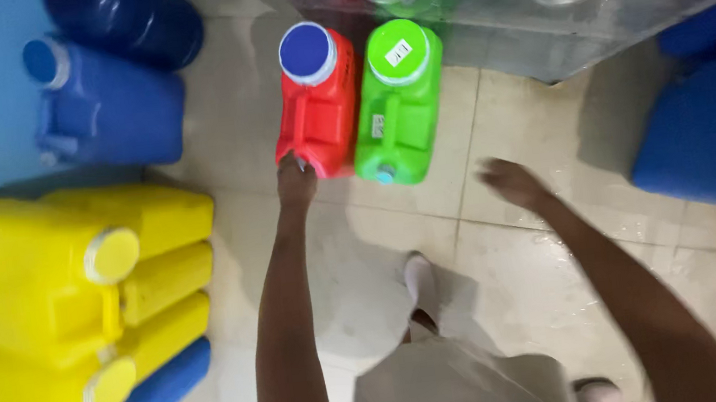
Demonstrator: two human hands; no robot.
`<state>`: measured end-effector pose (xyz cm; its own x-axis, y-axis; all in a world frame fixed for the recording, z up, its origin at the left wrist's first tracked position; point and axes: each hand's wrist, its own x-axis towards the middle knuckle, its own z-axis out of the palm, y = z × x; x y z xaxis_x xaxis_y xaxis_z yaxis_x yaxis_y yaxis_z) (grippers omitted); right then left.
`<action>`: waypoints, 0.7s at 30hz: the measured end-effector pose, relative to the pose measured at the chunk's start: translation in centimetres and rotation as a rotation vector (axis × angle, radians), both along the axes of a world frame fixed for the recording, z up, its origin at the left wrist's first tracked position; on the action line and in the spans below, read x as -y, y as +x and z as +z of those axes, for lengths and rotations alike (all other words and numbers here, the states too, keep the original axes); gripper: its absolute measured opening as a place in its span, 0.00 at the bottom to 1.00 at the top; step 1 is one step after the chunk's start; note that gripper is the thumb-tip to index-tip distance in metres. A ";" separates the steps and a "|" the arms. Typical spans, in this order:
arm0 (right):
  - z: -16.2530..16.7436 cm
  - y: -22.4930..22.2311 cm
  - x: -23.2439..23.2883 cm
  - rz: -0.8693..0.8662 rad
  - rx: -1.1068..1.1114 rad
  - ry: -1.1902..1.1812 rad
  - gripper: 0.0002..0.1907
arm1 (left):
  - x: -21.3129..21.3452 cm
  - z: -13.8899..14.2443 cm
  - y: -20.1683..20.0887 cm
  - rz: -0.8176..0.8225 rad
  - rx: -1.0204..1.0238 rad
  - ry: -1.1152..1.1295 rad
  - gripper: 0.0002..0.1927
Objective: The person rinses a large blue plastic jerrycan under running water in a sink, removes the cap, scrubs the container with a sponge, cuts a plastic tie from its handle using scissors, scrubs again with soap, rinses the inside and outside, and carries the container away.
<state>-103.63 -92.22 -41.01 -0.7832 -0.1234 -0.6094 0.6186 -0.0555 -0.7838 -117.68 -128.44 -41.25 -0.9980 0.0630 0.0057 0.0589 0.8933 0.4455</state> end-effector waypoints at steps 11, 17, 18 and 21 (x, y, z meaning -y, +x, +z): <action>-2.7 -11.9 15.1 -0.148 -0.017 0.244 0.52 | -0.5 -6.4 -6.6 0.157 0.684 0.023 0.51; -6.6 -4.9 9.5 -0.256 0.163 0.192 0.30 | -5.1 -11.2 0.8 -0.061 0.617 0.262 0.45; -7.2 -2.5 7.9 -0.337 0.165 0.181 0.29 | -6.2 -11.9 2.9 -0.105 0.575 0.279 0.45; -8.4 6.6 2.9 -0.211 0.333 0.652 0.29 | -8.2 -12.8 8.8 -0.071 0.848 0.647 0.33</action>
<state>-97.00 -95.09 -49.38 -0.5120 0.4745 -0.7160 0.8559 0.2111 -0.4721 -108.89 -120.26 -54.00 -0.6856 0.3554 -0.6353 -0.4503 0.4788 0.7537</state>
